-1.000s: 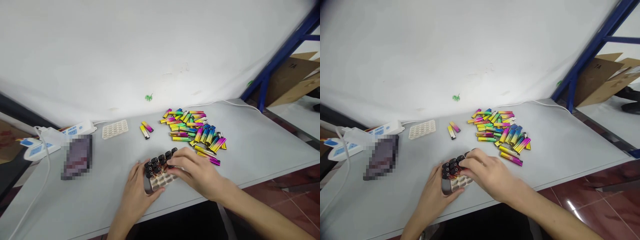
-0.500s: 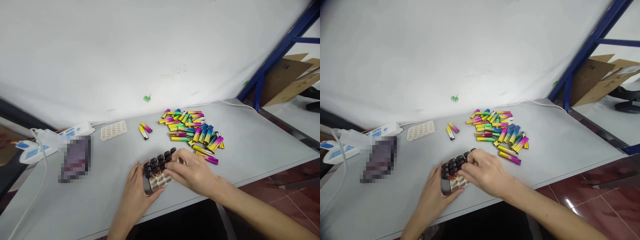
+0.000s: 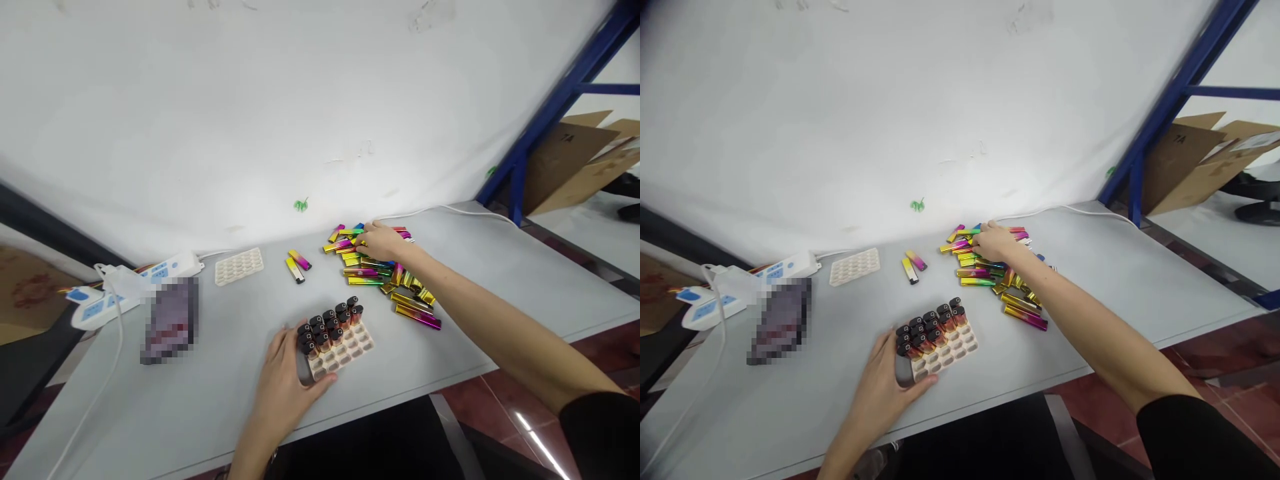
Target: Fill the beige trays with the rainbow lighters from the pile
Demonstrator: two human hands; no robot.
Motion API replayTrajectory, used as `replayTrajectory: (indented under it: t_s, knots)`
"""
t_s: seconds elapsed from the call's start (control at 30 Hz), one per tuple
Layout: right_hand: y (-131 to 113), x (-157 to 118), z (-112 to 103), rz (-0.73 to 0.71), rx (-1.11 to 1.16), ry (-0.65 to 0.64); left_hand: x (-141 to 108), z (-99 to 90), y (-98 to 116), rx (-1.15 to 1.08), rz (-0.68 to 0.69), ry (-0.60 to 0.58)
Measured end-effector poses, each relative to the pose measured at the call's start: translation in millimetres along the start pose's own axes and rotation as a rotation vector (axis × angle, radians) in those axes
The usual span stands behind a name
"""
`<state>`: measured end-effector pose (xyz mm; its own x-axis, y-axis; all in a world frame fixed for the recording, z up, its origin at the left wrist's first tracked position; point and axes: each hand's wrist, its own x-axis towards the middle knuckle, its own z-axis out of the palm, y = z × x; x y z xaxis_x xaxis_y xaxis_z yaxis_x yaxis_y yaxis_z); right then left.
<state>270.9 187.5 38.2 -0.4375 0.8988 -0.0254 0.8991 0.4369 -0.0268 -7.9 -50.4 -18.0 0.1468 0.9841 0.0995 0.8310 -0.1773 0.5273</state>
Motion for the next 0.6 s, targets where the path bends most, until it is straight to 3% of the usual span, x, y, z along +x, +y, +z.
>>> replayTrajectory:
  t_s: [0.27, 0.5, 0.6]
  knots:
    - [6.3, 4.6, -6.9, -0.082, 0.081, -0.051, 0.5, -0.2, 0.1, -0.011, 0.014, 0.022]
    - [10.9, -11.7, -8.5, -0.057, 0.246, 0.046, 0.9, 0.9, -0.1, -0.028, 0.020, 0.035]
    - [5.2, -24.1, -14.6, -0.036, 0.439, 0.161, 0.6, 0.7, 0.1, -0.030, 0.012, 0.028]
